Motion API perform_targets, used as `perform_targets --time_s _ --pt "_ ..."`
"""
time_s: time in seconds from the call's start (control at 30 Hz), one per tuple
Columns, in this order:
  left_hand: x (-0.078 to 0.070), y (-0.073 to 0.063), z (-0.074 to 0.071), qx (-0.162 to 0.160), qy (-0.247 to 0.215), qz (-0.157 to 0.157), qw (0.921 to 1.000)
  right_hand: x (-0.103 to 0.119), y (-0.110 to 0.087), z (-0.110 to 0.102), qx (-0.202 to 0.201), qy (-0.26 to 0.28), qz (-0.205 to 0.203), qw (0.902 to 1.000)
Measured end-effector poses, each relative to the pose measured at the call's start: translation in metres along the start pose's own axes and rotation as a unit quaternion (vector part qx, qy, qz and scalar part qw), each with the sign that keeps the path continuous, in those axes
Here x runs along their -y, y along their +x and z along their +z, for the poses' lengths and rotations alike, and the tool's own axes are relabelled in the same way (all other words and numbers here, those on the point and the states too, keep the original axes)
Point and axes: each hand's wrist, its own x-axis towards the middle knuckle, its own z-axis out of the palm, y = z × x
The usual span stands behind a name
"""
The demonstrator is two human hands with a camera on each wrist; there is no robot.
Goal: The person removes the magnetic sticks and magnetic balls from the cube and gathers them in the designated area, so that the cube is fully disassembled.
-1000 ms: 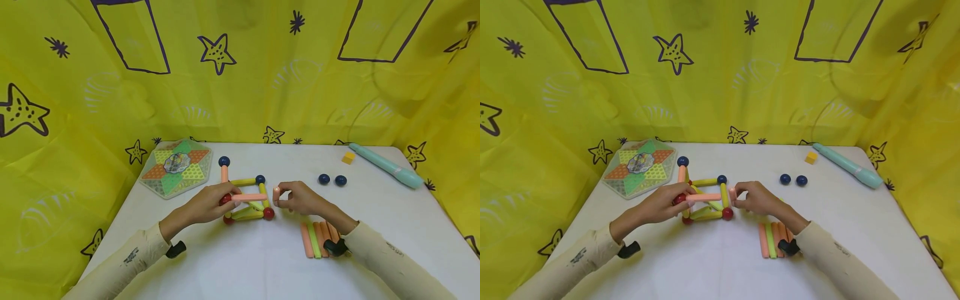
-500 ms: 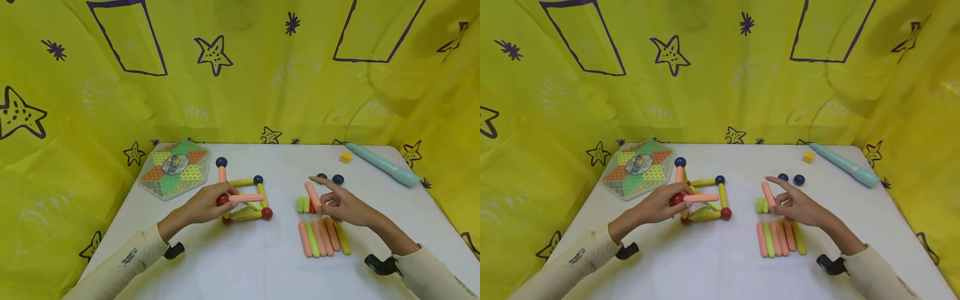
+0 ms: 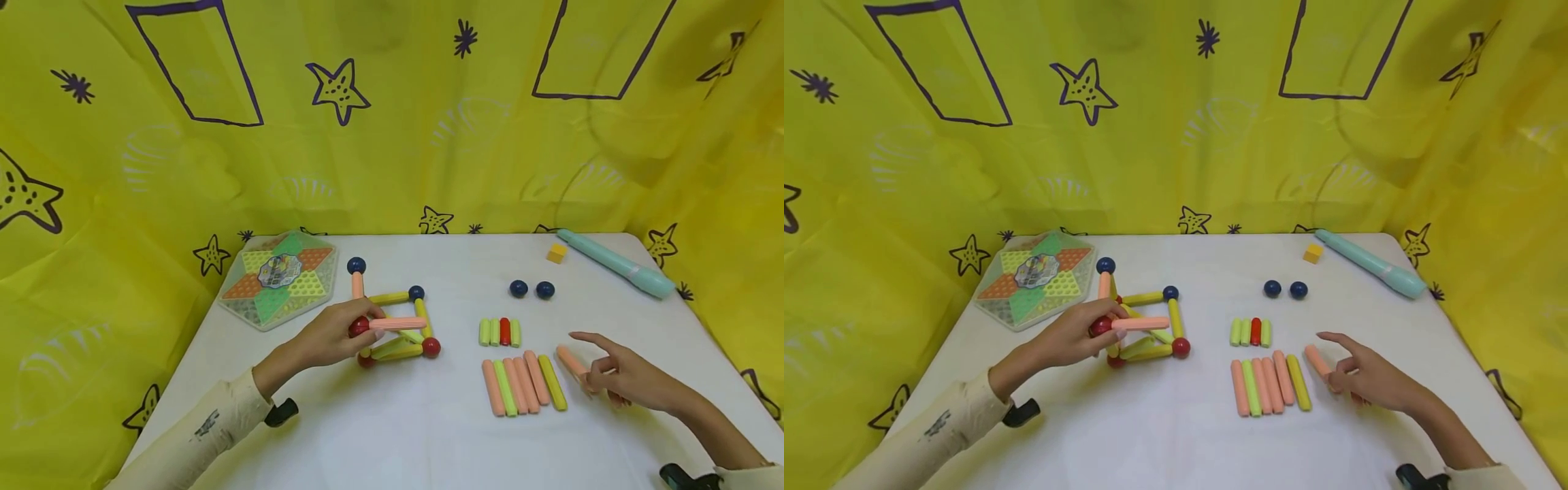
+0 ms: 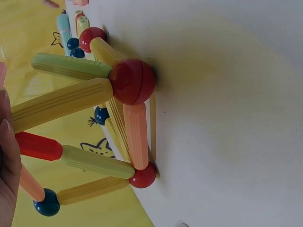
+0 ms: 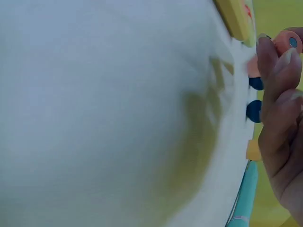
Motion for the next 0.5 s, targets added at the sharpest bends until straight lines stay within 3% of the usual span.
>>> perform_targets --time_s 0.07,0.3,0.5 --pt "0.001 0.0 0.0 -0.001 0.0 0.001 1.0 -0.005 -0.002 0.003 0.014 0.008 0.02 0.9997" --pt "0.003 -0.002 0.0 -0.005 -0.005 0.004 1.0 -0.01 0.0 0.015 0.033 0.004 0.012 0.9994" --pt "0.003 -0.002 0.001 -0.006 -0.004 0.002 1.0 -0.001 -0.003 0.014 0.013 -0.07 -0.003 0.9975"
